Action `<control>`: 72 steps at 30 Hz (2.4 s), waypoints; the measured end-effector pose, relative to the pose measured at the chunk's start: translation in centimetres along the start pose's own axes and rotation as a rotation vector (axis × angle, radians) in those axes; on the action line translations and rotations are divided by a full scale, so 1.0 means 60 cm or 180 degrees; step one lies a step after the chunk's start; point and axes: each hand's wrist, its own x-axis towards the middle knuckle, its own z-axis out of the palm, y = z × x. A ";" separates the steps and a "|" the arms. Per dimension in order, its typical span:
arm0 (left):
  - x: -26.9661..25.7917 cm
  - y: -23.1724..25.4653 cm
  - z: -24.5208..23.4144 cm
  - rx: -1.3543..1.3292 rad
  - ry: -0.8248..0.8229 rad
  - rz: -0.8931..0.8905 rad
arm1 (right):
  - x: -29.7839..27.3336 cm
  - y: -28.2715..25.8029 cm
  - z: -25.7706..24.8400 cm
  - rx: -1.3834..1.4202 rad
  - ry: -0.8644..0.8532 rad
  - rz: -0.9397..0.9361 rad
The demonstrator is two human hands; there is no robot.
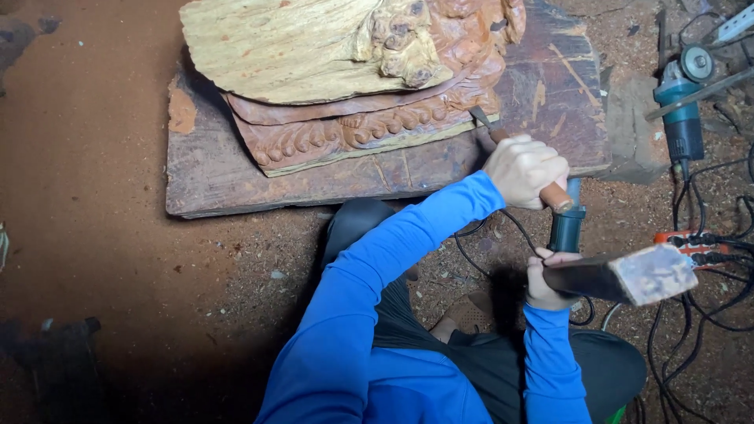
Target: The person is using a manual chisel and a wooden mallet to carve decorative patterns into a large piece of wood.
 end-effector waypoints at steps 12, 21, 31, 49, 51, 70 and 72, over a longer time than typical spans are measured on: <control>0.005 -0.001 -0.015 0.0045 -0.0154 -0.0069 | 0.006 -0.058 -0.018 -0.0321 -0.0124 0.0146; 0.010 0.061 -0.133 0.0746 0.0104 0.0201 | -0.030 -0.009 -0.018 -0.0107 -0.0490 0.0379; 0.009 0.034 0.008 0.0765 -0.0101 0.0877 | 0.007 0.002 -0.028 0.1289 0.0083 0.0487; 0.019 -0.015 0.106 0.0783 -0.0500 0.0592 | 0.100 -0.011 -0.066 0.1997 -0.0223 0.0845; 0.006 -0.025 0.121 0.0896 -0.1191 0.0250 | 0.127 -0.043 -0.084 0.1547 -0.0689 0.1054; 0.047 -0.048 0.119 0.1442 -0.0657 -0.0326 | 0.251 -0.091 -0.027 0.1294 -0.0693 0.1050; 0.036 -0.060 0.134 0.1356 -0.1015 -0.0531 | 0.242 -0.090 -0.030 -0.0324 -0.0807 -0.0124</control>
